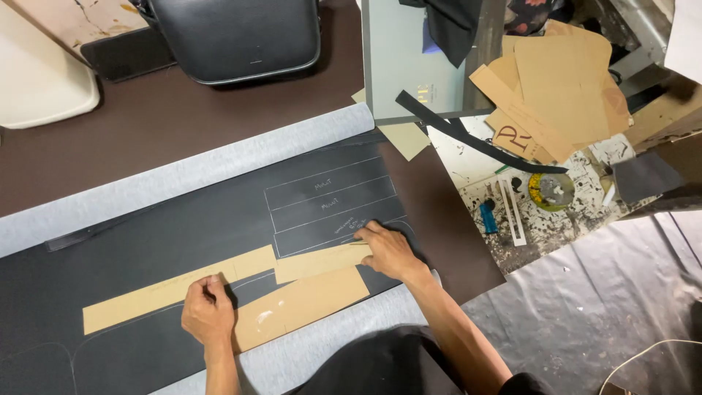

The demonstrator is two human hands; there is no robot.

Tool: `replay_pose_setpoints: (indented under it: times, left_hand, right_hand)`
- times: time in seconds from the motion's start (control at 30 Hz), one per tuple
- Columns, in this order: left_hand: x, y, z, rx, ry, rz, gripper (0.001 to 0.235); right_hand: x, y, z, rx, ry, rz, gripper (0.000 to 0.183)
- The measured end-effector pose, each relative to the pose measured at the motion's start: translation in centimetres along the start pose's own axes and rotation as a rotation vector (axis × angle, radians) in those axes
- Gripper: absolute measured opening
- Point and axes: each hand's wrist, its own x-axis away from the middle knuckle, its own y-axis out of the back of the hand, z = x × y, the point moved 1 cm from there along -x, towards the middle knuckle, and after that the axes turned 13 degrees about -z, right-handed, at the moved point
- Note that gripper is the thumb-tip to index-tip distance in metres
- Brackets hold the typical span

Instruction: Tracing cardboard patterns onto a sheet of black leather using a silver pen

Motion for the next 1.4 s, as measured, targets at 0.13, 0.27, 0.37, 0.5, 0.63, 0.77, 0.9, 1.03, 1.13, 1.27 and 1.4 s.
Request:
replay_pose_setpoints:
  times: [0.13, 0.27, 0.37, 0.5, 0.63, 0.77, 0.9, 1.03, 1.13, 1.27, 1.4]
  left_hand:
    - [0.0, 0.1, -0.1, 0.003, 0.016, 0.024, 0.025]
    - [0.1, 0.1, 0.0, 0.004, 0.015, 0.016, 0.024]
    - [0.1, -0.1, 0.3, 0.006, -0.002, 0.024, 0.026]
    - [0.1, 0.0, 0.1, 0.001, 0.025, 0.03, 0.023]
    - [0.2, -0.1, 0.3, 0.001, 0.026, 0.022, 0.024]
    - [0.2, -0.2, 0.3, -0.019, 0.024, 0.014, 0.022]
    - [0.2, -0.1, 0.2, -0.008, 0.023, 0.021, 0.024]
    - [0.1, 0.1, 0.1, 0.001, 0.056, 0.038, 0.022]
    - [0.3, -0.1, 0.2, 0.005, 0.057, 0.034, 0.023]
    - [0.2, 0.2, -0.1, 0.014, 0.097, 0.052, 0.025]
    - [-0.6, 0.6, -1.1, 0.011, 0.081, 0.018, 0.021]
  right_hand:
    - [-0.3, 0.1, -1.0, -0.048, 0.015, -0.06, 0.028]
    - [-0.1, 2.8, -1.9, -0.206, -0.059, -0.192, 0.013]
    - [-0.2, 4.8, -4.8, -0.25, -0.272, -0.191, 0.016]
    - [0.4, 8.6, -10.3, -0.24, -0.349, -0.332, 0.024]
    - [1.4, 13.1, -12.7, -0.337, -0.519, -0.557, 0.017]
    - [2.3, 16.4, -13.7, -0.357, -0.601, -0.683, 0.01]
    - [1.3, 17.5, -17.5, -0.399, -0.552, -0.758, 0.01]
    - [-0.7, 19.5, -19.9, -0.746, -0.704, -1.021, 0.016]
    - [-2.0, 20.1, -22.7, -0.81, -0.668, -1.339, 0.02]
    - [-2.1, 17.6, -17.6, -0.843, -0.305, -1.403, 0.027]
    - [-1.8, 10.7, -9.2, -0.833, -0.618, -1.199, 0.032]
